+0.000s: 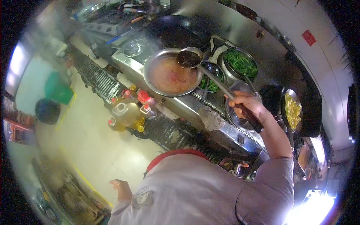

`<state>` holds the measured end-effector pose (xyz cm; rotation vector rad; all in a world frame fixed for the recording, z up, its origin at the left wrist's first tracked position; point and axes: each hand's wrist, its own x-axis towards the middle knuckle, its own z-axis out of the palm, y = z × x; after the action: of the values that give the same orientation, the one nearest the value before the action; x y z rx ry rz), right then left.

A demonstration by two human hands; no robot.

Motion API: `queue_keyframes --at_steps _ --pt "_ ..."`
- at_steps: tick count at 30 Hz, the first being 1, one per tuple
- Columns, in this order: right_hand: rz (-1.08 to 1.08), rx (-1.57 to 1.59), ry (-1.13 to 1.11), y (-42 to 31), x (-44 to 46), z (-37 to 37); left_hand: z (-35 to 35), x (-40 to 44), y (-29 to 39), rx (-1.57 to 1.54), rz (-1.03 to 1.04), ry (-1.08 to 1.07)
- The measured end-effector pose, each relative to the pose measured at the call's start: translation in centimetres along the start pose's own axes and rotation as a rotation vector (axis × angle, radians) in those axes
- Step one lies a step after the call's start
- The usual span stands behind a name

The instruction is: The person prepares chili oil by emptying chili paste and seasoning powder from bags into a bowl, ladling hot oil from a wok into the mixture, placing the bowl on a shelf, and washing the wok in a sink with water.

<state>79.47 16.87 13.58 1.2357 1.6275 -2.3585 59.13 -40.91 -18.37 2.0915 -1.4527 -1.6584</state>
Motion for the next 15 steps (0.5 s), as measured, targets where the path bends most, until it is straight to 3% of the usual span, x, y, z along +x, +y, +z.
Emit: queue_keyframes --at_steps 5,15 --pt "-0.082 -0.09 0.192 1.5 -1.3 1.9 0.5 1.2 0.0 0.022 0.015 -0.039" --pt "-0.294 -0.503 0.151 2.8 0.1 0.7 0.7 3.3 -1.4 0.075 0.019 -0.115"
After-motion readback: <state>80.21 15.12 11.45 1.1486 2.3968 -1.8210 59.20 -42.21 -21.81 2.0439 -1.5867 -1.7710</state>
